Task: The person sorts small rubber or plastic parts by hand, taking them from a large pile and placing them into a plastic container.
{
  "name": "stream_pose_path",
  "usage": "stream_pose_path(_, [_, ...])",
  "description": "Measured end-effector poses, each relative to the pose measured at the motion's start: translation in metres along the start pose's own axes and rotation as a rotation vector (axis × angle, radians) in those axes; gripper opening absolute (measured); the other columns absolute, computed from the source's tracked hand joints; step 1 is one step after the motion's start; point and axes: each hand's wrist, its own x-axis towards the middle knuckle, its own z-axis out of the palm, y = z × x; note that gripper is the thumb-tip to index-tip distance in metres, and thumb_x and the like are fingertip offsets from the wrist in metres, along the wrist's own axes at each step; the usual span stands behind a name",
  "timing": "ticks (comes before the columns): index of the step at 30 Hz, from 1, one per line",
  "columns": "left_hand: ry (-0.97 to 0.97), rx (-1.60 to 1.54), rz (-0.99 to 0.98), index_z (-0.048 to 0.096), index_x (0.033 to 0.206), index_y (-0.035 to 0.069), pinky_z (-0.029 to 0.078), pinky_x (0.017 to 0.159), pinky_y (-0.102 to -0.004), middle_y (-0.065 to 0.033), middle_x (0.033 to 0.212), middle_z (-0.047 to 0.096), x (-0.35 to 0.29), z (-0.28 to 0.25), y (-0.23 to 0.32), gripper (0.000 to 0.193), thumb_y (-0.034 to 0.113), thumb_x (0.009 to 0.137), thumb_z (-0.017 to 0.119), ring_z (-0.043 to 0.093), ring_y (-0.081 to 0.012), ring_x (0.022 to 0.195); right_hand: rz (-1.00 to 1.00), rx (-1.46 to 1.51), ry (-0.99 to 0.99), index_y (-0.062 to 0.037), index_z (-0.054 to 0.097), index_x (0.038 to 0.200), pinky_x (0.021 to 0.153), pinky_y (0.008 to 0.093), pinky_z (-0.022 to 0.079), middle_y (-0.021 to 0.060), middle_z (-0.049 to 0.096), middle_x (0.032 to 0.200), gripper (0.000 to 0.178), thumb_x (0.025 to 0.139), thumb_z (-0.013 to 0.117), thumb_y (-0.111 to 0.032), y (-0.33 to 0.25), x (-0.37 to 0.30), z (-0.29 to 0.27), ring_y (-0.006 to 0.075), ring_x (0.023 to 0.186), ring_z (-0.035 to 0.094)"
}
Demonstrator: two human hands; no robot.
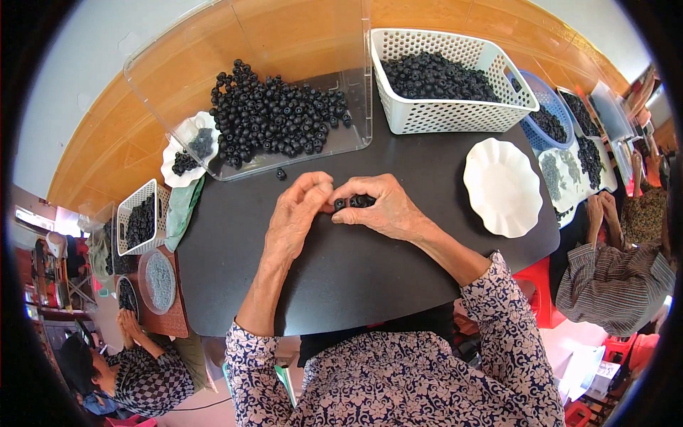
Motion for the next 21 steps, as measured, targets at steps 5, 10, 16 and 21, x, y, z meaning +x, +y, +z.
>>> stream_pose_path(5, [-0.03, 0.06, 0.2, 0.047, 0.129, 0.001, 0.039, 0.098, -0.0326, -0.0134, 0.121, 0.057, 0.001, 0.022, -0.003, 0.051, 0.041, 0.099, 0.04, 0.052, -0.019, 0.109, -0.076, 0.051, 0.126, -0.0026, 0.07, 0.097, 0.074, 0.0286, 0.051, 0.0077, 0.07, 0.085, 0.023, 0.076, 0.075, -0.009, 0.003, 0.001, 0.009, 0.0137, 0.08, 0.065])
stream_pose_path(10, [-0.094, 0.098, 0.254, 0.043, 0.131, 0.0, 0.035, 0.103, -0.0343, -0.0147, 0.126, 0.054, -0.001, 0.032, -0.011, 0.059, 0.048, 0.099, 0.034, 0.049, -0.0234, 0.119, -0.076, 0.026, 0.166, -0.0016, 0.07, 0.095, 0.074, 0.0292, 0.051, 0.0089, 0.07, 0.085, 0.019, 0.078, 0.074, -0.009, 0.003, 0.0, 0.013, 0.0148, 0.081, 0.065])
stream_pose_path(16, [-0.027, 0.277, 0.212, 0.044, 0.13, 0.0, 0.035, 0.102, -0.0341, -0.0154, 0.123, 0.055, -0.009, 0.034, 0.002, 0.059, 0.049, 0.099, 0.036, 0.049, -0.0248, 0.118, -0.001, 0.104, 0.125, 0.0004, 0.069, 0.092, 0.067, 0.027, 0.049, 0.0053, 0.068, 0.083, 0.014, 0.085, 0.069, -0.012, 0.011, 0.002, 0.008, 0.013, 0.075, 0.062])
stream_pose_path(21, [0.292, 0.694, 0.331, 0.056, 0.116, 0.0, 0.039, 0.094, -0.0384, -0.0139, 0.099, 0.061, -0.02, 0.012, 0.03, 0.034, 0.024, 0.092, 0.057, 0.053, -0.0281, 0.1, 0.303, 0.666, 0.048, -0.0072, 0.059, 0.1, 0.042, 0.0164, 0.026, 0.0027, 0.055, 0.084, 0.01, 0.093, 0.052, -0.007, 0.009, 0.005, -0.005, 0.0049, 0.06, 0.043])
